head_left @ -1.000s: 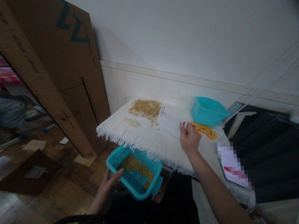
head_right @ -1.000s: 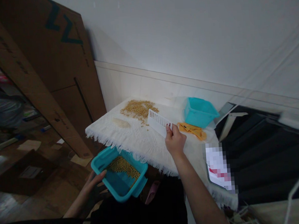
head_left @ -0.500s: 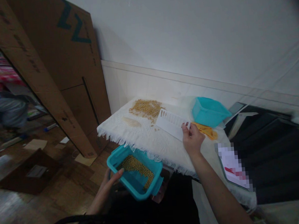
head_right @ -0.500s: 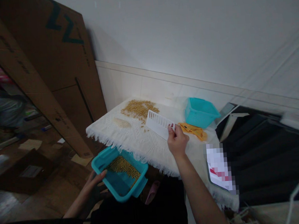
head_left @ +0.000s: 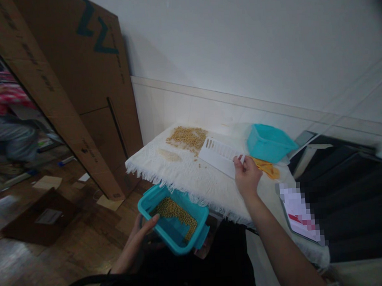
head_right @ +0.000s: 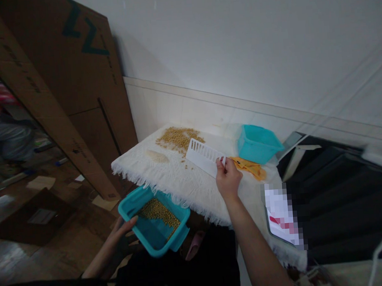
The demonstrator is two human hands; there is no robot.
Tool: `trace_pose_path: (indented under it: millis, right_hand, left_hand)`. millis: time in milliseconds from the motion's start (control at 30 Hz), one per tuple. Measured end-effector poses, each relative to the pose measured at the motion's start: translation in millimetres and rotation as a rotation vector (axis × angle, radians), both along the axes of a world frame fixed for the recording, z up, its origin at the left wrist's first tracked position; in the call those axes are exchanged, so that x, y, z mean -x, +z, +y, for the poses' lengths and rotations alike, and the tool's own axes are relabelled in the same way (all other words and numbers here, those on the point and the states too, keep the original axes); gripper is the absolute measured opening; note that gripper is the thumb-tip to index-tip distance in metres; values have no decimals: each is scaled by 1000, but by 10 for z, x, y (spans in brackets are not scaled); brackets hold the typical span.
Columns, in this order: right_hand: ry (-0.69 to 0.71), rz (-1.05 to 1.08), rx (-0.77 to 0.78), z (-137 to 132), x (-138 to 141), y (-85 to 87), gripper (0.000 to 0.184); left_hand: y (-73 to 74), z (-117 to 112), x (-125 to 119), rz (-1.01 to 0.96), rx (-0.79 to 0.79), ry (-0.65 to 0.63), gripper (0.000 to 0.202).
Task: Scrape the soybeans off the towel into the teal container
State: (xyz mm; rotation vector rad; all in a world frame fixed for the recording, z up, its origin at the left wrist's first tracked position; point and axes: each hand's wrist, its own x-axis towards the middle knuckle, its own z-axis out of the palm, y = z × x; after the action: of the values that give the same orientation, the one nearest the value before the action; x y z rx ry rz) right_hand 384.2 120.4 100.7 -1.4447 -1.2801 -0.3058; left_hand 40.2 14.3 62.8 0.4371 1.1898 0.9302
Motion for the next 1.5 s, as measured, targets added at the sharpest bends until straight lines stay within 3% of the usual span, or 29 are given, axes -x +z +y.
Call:
trace_pose_path:
  millis: [367,833,1200,1500]
  right_hand:
    - [55,8,75,84,-36,-57,39]
    - [92,52,42,89,-60,-90,37]
    - [-45,93,36,68,-185,-25,36]
    - [23,105,26,53,-145,-27,40]
  left_hand:
    - [-20,5,7,21,-5,-19,95]
    - [-13,-11,-4,23,-16,1,89]
    - [4,-13,-1,15,-14,-10,88]
    - [-39,-10,9,6,-20,-3,85]
